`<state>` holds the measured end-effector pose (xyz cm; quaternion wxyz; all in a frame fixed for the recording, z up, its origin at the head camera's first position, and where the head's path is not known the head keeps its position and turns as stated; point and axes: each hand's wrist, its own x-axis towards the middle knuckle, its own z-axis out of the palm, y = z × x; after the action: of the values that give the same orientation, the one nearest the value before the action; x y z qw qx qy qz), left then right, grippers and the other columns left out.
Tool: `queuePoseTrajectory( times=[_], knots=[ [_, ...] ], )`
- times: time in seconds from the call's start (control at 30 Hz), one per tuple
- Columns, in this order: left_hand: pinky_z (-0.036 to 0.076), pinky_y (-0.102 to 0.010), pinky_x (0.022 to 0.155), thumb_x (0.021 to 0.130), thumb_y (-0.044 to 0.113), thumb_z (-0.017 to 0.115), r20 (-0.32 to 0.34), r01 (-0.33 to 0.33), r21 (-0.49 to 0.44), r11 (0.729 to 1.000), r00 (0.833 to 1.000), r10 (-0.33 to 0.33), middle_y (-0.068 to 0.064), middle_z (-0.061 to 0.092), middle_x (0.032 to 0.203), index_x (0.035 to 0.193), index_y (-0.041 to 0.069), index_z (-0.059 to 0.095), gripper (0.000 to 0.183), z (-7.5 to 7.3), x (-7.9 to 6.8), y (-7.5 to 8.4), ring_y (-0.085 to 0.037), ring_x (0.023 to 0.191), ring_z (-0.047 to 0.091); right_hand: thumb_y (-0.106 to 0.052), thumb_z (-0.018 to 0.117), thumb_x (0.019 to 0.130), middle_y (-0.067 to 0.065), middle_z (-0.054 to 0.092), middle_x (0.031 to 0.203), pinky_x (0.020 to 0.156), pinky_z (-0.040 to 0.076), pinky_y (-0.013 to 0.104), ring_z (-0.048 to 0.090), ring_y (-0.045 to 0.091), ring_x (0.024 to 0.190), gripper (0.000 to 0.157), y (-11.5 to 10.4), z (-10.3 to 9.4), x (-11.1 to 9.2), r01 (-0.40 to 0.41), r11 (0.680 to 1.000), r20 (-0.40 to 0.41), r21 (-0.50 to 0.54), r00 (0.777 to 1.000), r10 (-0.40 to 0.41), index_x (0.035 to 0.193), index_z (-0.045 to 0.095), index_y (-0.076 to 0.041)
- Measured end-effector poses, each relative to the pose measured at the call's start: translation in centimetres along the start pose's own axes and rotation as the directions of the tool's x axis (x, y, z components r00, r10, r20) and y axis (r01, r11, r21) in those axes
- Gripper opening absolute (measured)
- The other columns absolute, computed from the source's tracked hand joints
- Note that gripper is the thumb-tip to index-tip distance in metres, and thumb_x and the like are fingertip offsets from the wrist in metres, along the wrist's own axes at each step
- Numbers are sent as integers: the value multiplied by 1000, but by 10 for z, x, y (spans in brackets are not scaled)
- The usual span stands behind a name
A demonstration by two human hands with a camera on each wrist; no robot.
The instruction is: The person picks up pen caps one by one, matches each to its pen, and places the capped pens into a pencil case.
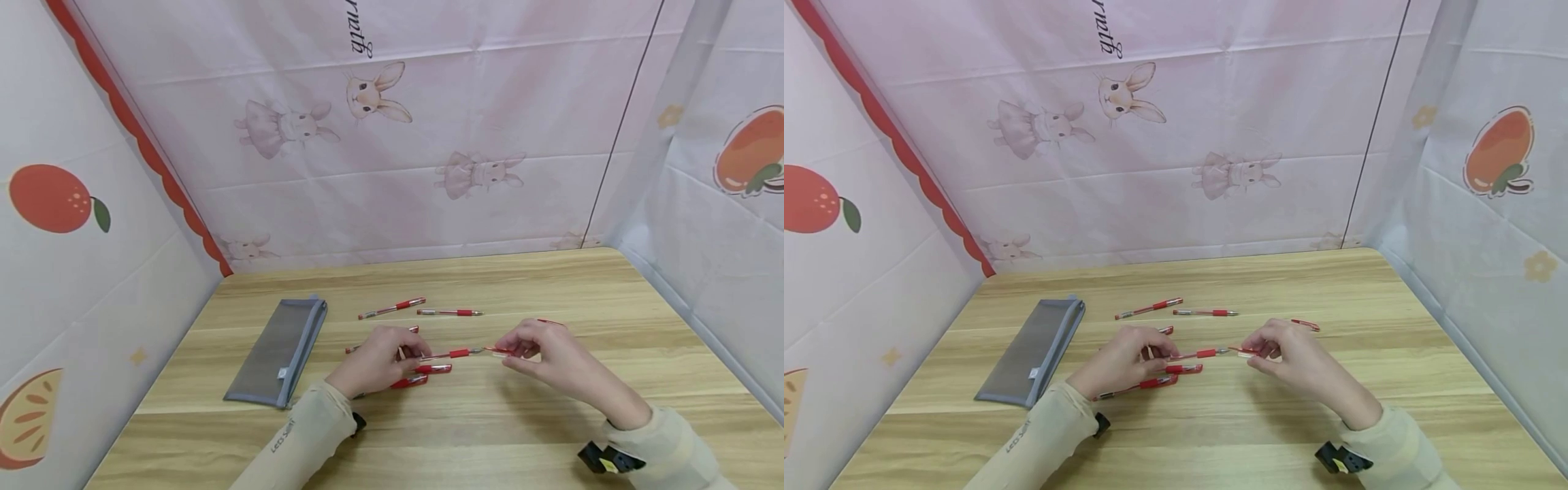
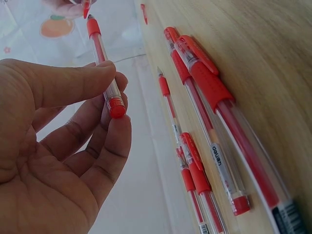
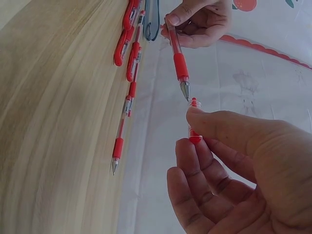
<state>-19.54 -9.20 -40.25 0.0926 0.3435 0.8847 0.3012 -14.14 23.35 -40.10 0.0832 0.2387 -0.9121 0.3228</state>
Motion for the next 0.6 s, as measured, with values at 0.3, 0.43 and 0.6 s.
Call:
queuePoseTrajectory(
  times=[0.3,0.43,0.6],
  knots=[
    [55,-20,79,99,6,75,11,-8,15,1000,1000,8,9,76,101,112,17,81,18,0,0,2,-1,86,63,-14,86,91,-8,73,98,76,60,25,66,-2,85,15,-3,2,1,-5,1000,24,29,1000,5,105,80,-16],
    [55,-20,78,100,8,75,13,-25,40,999,1000,25,10,78,107,112,19,82,18,0,1,3,-1,86,63,-15,85,92,-8,73,100,77,60,26,66,-1,86,14,-5,2,2,-2,999,40,43,999,0,105,80,-17],
    [54,-20,78,100,9,75,15,-50,65,997,999,49,11,78,108,112,19,82,18,-1,2,6,-2,87,62,-14,86,91,-8,73,101,76,59,26,67,-1,86,16,-6,3,3,12,999,46,42,999,-14,105,80,-18]
  ],
)
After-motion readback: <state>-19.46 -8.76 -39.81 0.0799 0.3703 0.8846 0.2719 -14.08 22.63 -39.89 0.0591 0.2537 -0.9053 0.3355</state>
